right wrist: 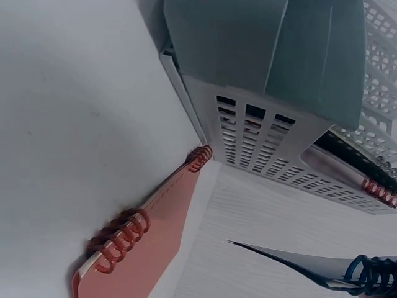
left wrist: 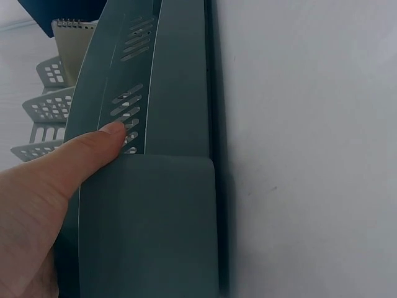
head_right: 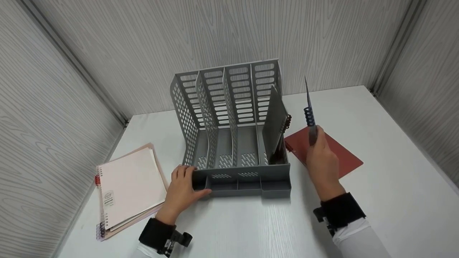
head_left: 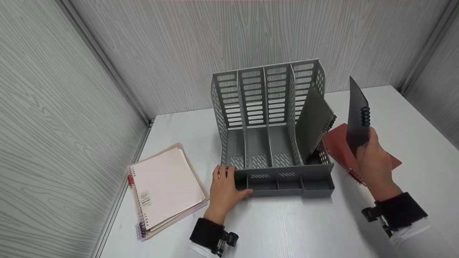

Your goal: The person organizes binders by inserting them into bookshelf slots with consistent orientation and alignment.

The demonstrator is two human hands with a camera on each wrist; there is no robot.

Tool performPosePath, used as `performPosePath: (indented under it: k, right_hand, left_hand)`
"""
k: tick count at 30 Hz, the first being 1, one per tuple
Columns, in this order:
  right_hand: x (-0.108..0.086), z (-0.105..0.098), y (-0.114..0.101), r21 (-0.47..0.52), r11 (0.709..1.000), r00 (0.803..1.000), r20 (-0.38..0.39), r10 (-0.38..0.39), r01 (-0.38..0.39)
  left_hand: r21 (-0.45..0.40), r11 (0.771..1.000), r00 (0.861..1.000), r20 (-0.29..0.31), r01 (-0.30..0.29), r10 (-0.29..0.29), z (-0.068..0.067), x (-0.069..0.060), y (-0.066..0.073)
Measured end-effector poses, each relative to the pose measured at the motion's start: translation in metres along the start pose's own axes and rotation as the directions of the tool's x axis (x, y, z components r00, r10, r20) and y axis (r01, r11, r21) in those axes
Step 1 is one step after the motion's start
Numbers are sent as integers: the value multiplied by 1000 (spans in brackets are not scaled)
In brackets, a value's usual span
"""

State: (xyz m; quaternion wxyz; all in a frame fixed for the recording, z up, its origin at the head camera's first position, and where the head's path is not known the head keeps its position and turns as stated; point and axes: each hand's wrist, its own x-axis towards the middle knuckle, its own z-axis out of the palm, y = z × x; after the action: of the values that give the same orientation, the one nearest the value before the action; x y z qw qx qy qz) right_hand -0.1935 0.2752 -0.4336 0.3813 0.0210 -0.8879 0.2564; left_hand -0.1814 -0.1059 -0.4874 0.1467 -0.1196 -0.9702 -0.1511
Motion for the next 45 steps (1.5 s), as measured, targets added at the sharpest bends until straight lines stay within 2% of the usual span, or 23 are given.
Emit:
performPosePath:
  k: [8,15,20,23,34,45]
  right_hand:
    - [0,-7,-19,49,998,997,-78,-25,29]
    - [2,-16,-35,98,993,993,-108,-50,61]
    - [5,-21,-42,100,986,983,-141,-119,134]
    - [5,-25,-46,106,983,979,-154,-131,148]
    - [14,-38,-69,152,980,967,-241,-87,126]
    - [25,-47,-83,97,977,945,-288,-154,189]
  left_hand:
    - [1,1000,1000,2,6,-6,0,-1,0]
    - [21,1000,999,-27,-18,18,1,0,1]
    - [7,1000,1000,-20,-11,12,1,-1,0]
    - [4,1000,1000,-9,-7,7,1,-1,0]
    - [-23,1000,1000,13,11,-10,0,-1,0]
    - [-41,999,1000,-7,2,-3,2,0,-1]
